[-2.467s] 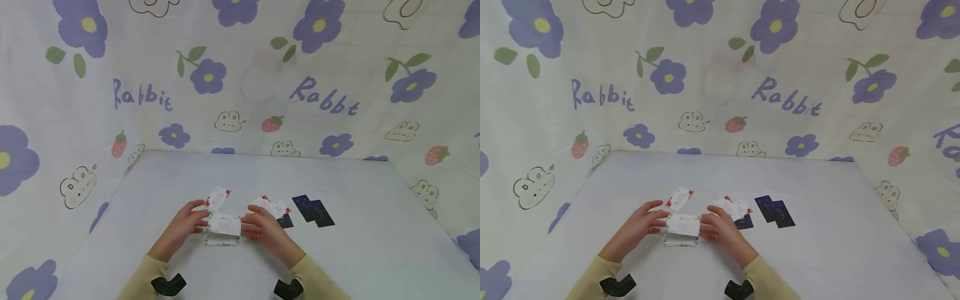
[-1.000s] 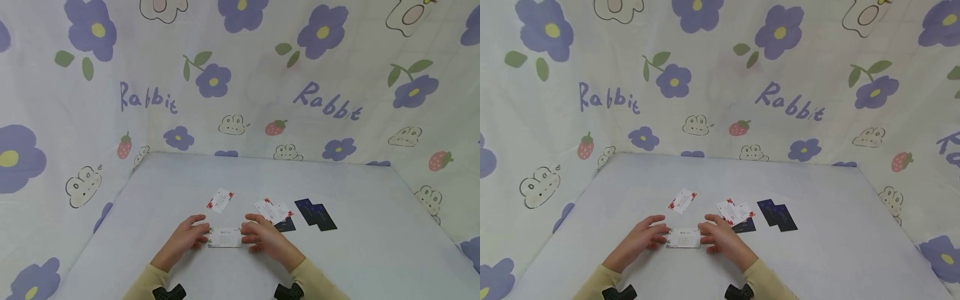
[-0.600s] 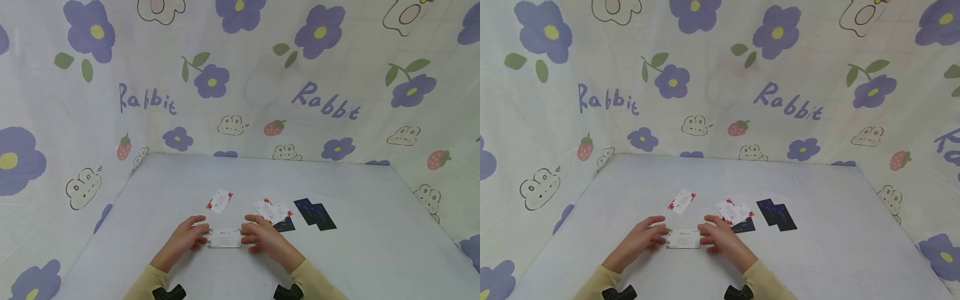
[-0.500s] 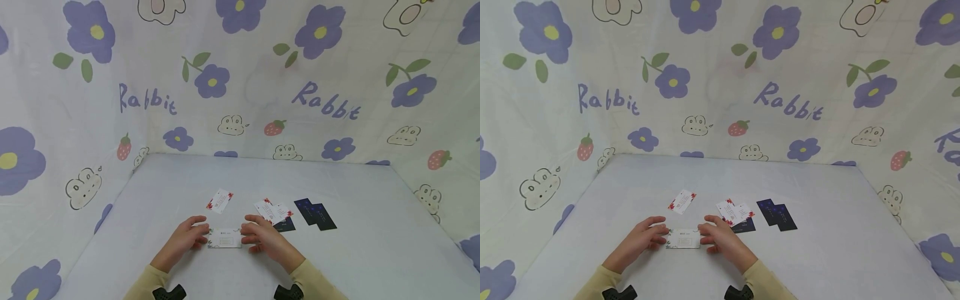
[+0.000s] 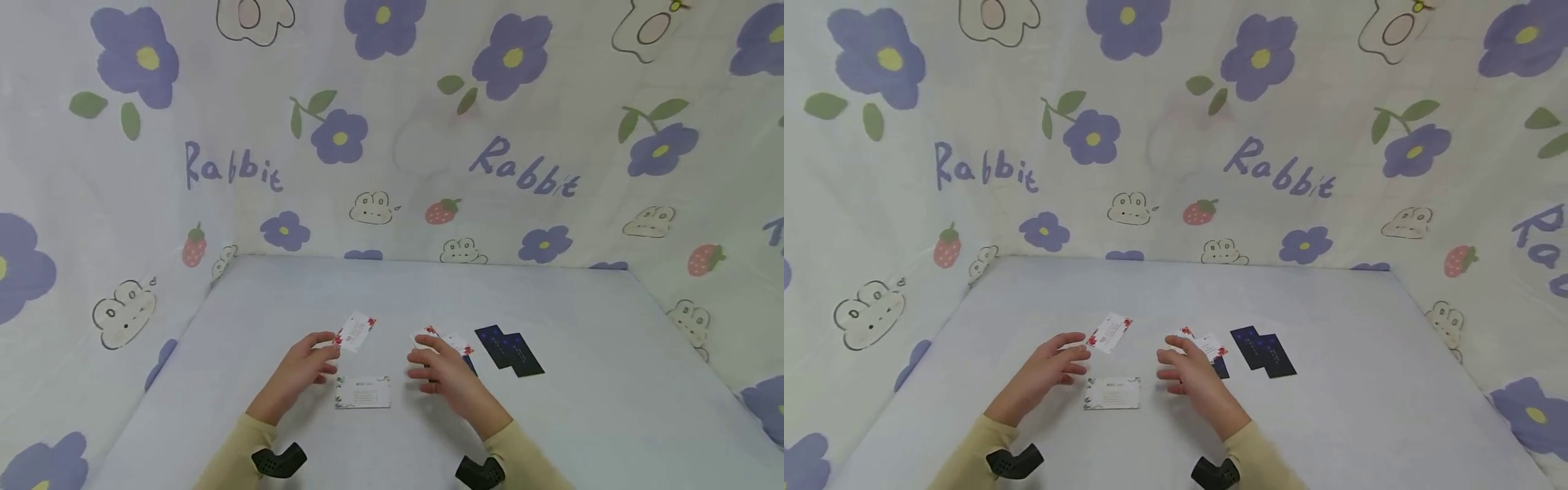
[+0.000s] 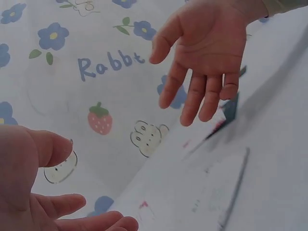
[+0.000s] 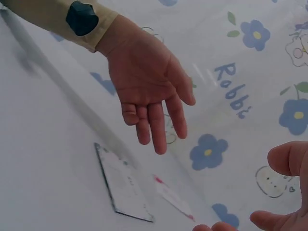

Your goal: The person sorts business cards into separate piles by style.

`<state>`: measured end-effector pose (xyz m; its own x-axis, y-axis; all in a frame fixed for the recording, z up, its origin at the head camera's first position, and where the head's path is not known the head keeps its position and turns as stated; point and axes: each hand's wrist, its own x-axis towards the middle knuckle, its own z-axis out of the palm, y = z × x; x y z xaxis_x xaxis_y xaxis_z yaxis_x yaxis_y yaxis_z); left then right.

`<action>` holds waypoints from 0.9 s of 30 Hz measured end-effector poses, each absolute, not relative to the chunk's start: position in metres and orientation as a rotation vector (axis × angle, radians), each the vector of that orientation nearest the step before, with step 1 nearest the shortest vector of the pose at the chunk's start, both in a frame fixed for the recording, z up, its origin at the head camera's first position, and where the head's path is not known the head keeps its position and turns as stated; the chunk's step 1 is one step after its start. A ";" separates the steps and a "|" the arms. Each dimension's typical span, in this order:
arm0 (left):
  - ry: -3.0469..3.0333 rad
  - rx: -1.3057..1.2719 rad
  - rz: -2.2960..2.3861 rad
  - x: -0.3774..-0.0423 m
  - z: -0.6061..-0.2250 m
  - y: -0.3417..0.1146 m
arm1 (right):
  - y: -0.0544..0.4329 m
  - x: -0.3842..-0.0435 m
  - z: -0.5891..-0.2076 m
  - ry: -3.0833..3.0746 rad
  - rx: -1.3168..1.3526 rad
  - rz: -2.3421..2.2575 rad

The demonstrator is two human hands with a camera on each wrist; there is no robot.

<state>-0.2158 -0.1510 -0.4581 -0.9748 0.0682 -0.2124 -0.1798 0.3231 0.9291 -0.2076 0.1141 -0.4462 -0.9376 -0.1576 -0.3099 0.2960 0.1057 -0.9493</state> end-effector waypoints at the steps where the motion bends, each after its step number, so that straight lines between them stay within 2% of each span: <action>1: 2.367 -0.089 1.723 -0.220 -0.455 -0.148 | 0.119 -0.210 -0.443 2.073 0.145 -1.910; 9: 2.287 -0.032 1.828 -0.245 -0.436 -0.130 | 0.171 -0.223 -0.432 2.177 0.217 -1.970; 16: 2.200 -0.010 1.910 -0.260 -0.437 -0.117 | 0.216 -0.229 -0.427 2.126 0.249 -2.090; 27: 2.206 -0.041 1.898 -0.265 -0.439 -0.117 | 0.225 -0.234 -0.425 2.145 0.247 -2.048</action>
<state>-0.2651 -0.1174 -0.4394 -0.9730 0.1282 -0.1917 -0.1704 0.1605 0.9722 -0.2342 0.2247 -0.4249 -0.9727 0.0055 -0.2320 0.2320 0.0455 -0.9716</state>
